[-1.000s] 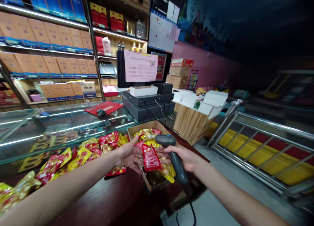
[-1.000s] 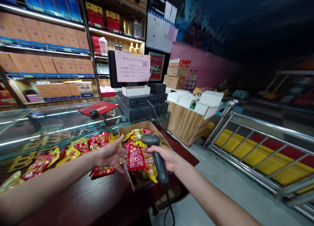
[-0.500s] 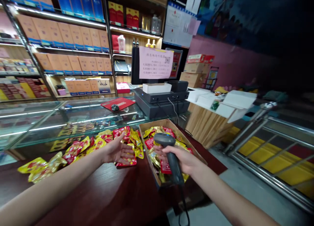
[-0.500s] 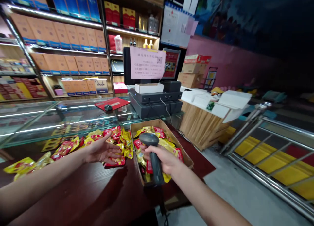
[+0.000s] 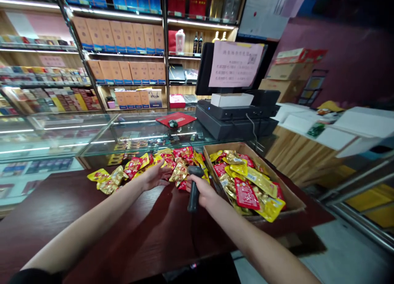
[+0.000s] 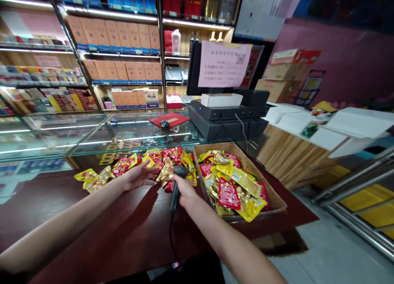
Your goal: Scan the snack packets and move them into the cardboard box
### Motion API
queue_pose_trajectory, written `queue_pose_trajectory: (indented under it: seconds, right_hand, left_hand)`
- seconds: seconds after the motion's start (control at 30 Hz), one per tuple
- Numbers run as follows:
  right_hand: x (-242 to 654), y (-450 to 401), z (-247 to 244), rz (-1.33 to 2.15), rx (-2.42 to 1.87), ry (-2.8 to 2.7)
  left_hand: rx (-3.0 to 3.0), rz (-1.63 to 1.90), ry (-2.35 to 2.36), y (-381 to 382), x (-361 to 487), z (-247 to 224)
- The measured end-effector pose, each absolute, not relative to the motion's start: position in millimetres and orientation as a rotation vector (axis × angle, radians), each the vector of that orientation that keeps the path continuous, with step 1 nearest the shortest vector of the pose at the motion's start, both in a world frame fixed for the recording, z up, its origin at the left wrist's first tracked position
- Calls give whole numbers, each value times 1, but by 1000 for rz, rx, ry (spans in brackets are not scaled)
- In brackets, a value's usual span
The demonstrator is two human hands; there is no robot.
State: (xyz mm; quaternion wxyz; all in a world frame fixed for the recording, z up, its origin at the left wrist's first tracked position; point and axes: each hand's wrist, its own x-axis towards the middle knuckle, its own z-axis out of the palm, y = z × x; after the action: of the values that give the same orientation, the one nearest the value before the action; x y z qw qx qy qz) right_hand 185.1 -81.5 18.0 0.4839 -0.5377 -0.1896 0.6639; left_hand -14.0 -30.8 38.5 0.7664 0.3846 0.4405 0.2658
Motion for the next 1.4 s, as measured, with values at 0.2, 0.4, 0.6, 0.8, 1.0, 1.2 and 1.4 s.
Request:
queue_pose_trajectory:
  seconds: [0.2,0.4,0.6,0.8,1.0,1.2,1.4]
  right_hand:
    - [179,-66,3,1570,-1299,-392]
    - [172,-63,7,1668,-1207,-499]
    - [158,-66,13,1680,-1132,-654]
    - [157,-67,8,1543,-1148,-822]
    - [168,-67,16,1533,-1203,-863]
    - [173,-62,20,1658,-1204,-772]
    - [176,-78,29,1565,-1214,-836]
  left_hand:
    - [849,603,988,-27,-3,22]
    - [945,590,1012,-29,9,10]
    - [907,723,1070,-35,9,1]
    - [763,708,1044,-34,3,-4]
    - [652,714,1015,-33,1,-11]
    - [650,718,963,-44,1,-6]
    - [654,786,1026,-57,4,-5]
